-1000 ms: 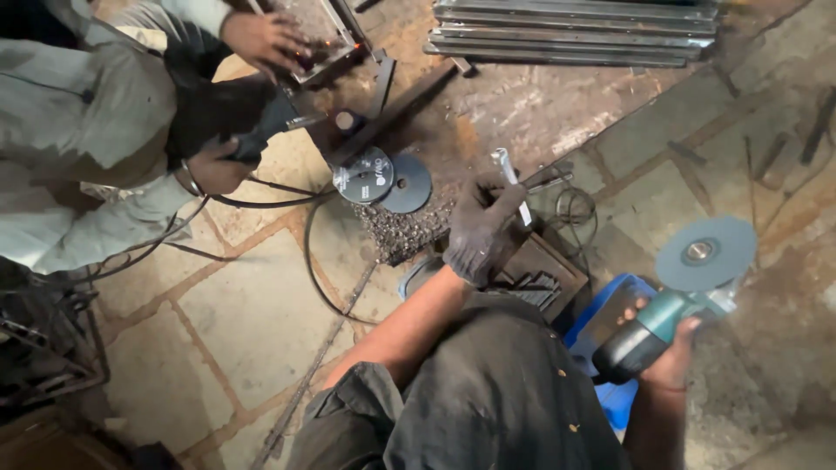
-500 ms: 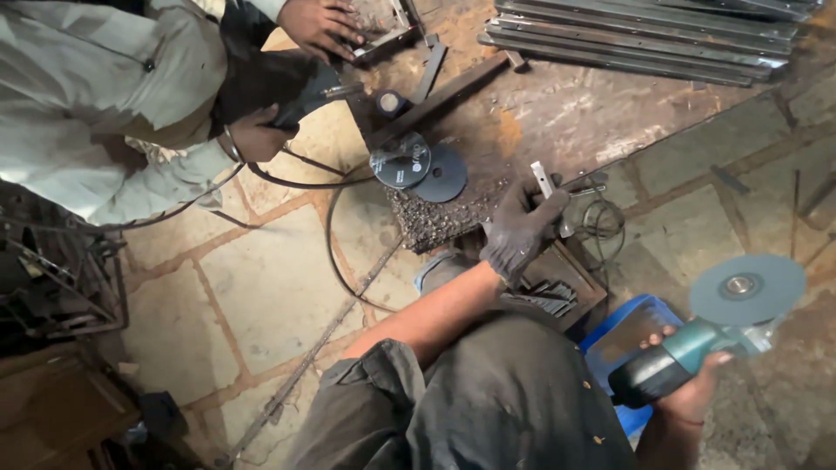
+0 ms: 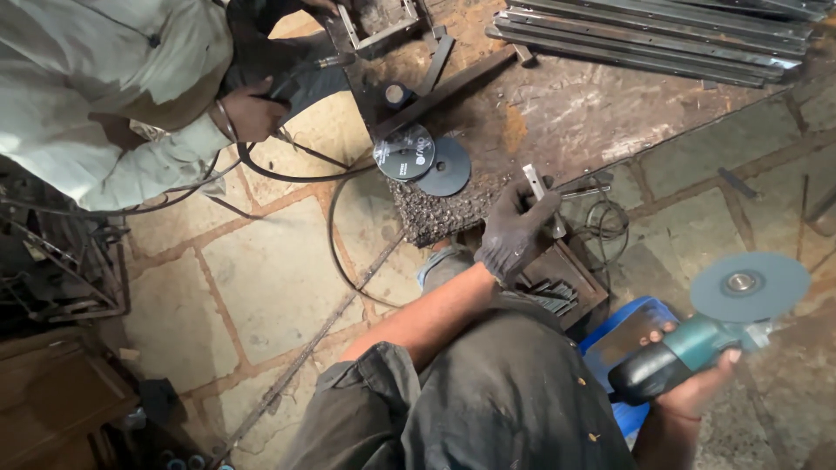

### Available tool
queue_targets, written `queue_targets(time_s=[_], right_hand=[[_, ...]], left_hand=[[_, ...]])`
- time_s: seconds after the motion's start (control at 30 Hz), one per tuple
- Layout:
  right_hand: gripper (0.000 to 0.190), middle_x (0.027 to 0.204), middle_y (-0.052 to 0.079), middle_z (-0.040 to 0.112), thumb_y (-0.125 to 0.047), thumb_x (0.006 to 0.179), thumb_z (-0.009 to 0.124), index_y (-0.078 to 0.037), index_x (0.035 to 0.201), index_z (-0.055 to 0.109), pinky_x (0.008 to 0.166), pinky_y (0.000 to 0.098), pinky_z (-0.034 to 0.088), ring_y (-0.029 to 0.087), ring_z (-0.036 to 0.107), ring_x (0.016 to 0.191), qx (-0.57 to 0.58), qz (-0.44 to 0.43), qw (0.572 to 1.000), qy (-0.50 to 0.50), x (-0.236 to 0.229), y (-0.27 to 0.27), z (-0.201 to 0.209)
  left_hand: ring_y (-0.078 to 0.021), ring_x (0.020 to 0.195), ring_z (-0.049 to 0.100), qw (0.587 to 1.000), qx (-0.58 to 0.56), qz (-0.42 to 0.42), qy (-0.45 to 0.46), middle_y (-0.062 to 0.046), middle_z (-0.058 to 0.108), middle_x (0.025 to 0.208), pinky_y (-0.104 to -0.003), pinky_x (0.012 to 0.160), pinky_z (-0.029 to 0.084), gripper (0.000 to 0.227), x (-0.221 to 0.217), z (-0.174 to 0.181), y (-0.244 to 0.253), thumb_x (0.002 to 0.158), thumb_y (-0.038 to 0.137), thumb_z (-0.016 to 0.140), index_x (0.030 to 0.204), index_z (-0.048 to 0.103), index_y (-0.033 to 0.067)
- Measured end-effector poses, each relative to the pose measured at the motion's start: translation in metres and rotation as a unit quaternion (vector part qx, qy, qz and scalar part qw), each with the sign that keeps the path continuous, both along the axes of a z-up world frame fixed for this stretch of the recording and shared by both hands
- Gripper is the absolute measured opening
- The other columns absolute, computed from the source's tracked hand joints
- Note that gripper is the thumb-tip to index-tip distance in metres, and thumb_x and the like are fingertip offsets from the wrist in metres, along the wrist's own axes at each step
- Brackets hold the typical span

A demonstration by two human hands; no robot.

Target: Using an angle grinder to smooth or cut metal components on a workbench in a workshop.

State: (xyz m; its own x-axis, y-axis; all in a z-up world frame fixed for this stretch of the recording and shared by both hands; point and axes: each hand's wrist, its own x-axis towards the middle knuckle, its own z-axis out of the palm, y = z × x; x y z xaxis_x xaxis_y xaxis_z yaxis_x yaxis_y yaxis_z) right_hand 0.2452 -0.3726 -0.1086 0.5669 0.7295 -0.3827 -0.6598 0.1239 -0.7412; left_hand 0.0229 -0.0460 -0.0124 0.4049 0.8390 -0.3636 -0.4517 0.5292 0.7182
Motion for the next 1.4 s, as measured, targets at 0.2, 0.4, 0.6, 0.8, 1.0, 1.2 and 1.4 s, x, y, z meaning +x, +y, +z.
queue_targets(time_s=[0.2, 0.4, 0.6, 0.8, 1.0, 1.2, 1.4], right_hand=[[0.073, 0.113, 0.012, 0.058, -0.073, 0.102, 0.060, -0.009, 0.136, 0.052, 0.097, 0.0491, 0.048, 0.030, 0.057, 0.103, 0.040, 0.019, 0.999, 0.011, 0.002, 0.004, -0.010], [0.075, 0.116, 0.013, 0.062, -0.076, 0.103, 0.063, -0.010, 0.136, 0.052, 0.096, 0.0495, 0.049, 0.030, 0.060, 0.103, 0.003, 0.020, 0.998, -0.057, -0.005, 0.038, 0.006], [0.074, 0.117, 0.013, 0.062, -0.076, 0.103, 0.062, -0.011, 0.136, 0.052, 0.098, 0.0492, 0.050, 0.029, 0.061, 0.104, 0.001, 0.013, 1.000, -0.027, -0.001, 0.066, 0.004], [0.075, 0.118, 0.013, 0.062, -0.077, 0.101, 0.060, -0.008, 0.130, 0.053, 0.097, 0.0494, 0.050, 0.031, 0.060, 0.111, 0.010, 0.016, 1.000, -0.017, -0.003, 0.092, 0.009], [0.073, 0.119, 0.010, 0.058, -0.077, 0.101, 0.056, -0.013, 0.138, 0.049, 0.096, 0.0474, 0.047, 0.030, 0.056, 0.111, 0.015, 0.005, 0.999, -0.037, -0.009, 0.121, 0.020], [0.073, 0.119, 0.010, 0.056, -0.077, 0.103, 0.056, -0.013, 0.137, 0.048, 0.099, 0.0470, 0.047, 0.031, 0.055, 0.111, 0.000, -0.011, 0.999, -0.049, -0.015, 0.147, 0.027], [0.072, 0.122, 0.011, 0.058, -0.075, 0.105, 0.054, -0.012, 0.139, 0.049, 0.100, 0.0473, 0.048, 0.031, 0.058, 0.112, 0.012, -0.038, 0.999, 0.017, -0.011, 0.148, 0.006]], left_hand=[[-0.0135, 0.074, 0.063, 0.996, -0.072, 0.008, -0.059, -0.007, 0.064, 0.090, -0.031, 0.065, 0.055, 0.039, -0.009, 0.002, 0.003, 0.094, 0.015, 0.072, 0.125, 0.055, -0.0031], [-0.0184, 0.084, 0.068, 0.951, 0.079, -0.062, 0.292, -0.012, 0.073, 0.098, -0.034, 0.077, 0.057, 0.042, -0.031, 0.014, 0.026, 0.092, 0.027, 0.070, 0.124, 0.065, -0.0005], [-0.0356, 0.091, 0.071, 0.803, 0.327, -0.060, 0.495, -0.014, 0.075, 0.097, -0.046, 0.080, 0.054, 0.036, -0.047, -0.032, 0.055, 0.085, 0.035, 0.070, 0.116, 0.073, 0.0168], [-0.0376, 0.082, 0.070, 0.679, 0.416, -0.128, 0.592, -0.015, 0.071, 0.084, -0.050, 0.072, 0.051, 0.013, -0.043, -0.066, 0.107, 0.084, 0.026, 0.069, 0.090, 0.075, 0.0164], [-0.0331, 0.080, 0.069, 0.599, 0.516, -0.115, 0.602, -0.012, 0.068, 0.081, -0.049, 0.071, 0.052, 0.010, -0.032, -0.113, 0.140, 0.089, 0.024, 0.067, 0.092, 0.069, 0.0149], [-0.0301, 0.076, 0.069, 0.576, 0.540, -0.171, 0.590, -0.011, 0.070, 0.082, -0.048, 0.062, 0.051, 0.057, -0.036, -0.037, 0.150, 0.062, 0.036, 0.074, 0.117, 0.068, 0.0194], [-0.0367, 0.083, 0.070, 0.629, 0.452, -0.256, 0.578, -0.013, 0.072, 0.097, -0.051, 0.070, 0.052, 0.052, -0.040, -0.065, 0.156, 0.087, 0.039, 0.070, 0.137, 0.061, 0.0248]])
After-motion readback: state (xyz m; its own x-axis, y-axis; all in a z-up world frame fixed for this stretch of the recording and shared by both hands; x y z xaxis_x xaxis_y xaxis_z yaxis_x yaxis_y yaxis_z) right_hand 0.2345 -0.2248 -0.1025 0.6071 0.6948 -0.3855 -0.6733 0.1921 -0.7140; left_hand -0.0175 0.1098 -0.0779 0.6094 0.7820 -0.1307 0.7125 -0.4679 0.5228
